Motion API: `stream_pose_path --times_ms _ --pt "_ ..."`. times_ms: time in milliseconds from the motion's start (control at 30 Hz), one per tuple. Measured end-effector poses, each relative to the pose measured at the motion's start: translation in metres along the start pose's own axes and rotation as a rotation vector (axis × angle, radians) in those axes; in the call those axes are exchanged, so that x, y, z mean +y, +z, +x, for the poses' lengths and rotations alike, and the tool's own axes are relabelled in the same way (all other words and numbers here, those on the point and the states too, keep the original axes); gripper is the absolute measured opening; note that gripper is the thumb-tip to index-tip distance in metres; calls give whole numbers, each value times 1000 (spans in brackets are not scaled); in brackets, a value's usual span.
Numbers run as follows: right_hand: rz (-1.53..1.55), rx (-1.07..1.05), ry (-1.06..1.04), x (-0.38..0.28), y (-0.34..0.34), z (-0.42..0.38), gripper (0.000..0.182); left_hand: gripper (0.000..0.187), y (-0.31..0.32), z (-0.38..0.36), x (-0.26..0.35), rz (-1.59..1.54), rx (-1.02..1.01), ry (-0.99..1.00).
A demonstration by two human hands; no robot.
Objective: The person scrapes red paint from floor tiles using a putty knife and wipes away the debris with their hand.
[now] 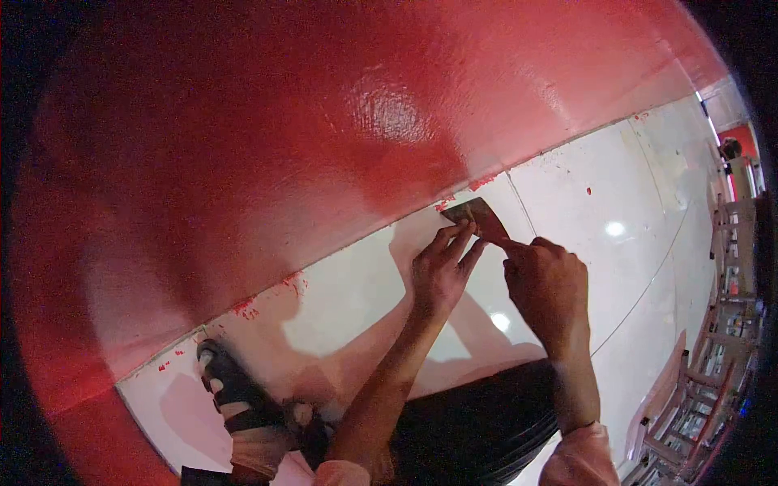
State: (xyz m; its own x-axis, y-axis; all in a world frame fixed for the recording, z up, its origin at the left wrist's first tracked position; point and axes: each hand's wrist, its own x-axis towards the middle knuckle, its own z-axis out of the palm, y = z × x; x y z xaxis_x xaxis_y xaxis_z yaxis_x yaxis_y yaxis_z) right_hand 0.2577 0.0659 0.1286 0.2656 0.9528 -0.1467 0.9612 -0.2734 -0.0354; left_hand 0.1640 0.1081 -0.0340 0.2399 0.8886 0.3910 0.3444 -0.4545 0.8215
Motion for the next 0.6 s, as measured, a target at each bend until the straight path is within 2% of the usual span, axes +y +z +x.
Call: stream_pose_path --times_ms 100,200,500,600 --pt "41 -12 -29 6 -8 -1 17 30 -2 1 2 47 -52 24" --pt "33 33 -12 2 0 2 17 30 1 3 -2 25 12 16" --pt "56 -10 -14 10 0 -5 26 28 0 2 0 34 -2 82" --pt "58 -14 -3 5 5 -3 15 27 1 3 -1 -26 0 7"
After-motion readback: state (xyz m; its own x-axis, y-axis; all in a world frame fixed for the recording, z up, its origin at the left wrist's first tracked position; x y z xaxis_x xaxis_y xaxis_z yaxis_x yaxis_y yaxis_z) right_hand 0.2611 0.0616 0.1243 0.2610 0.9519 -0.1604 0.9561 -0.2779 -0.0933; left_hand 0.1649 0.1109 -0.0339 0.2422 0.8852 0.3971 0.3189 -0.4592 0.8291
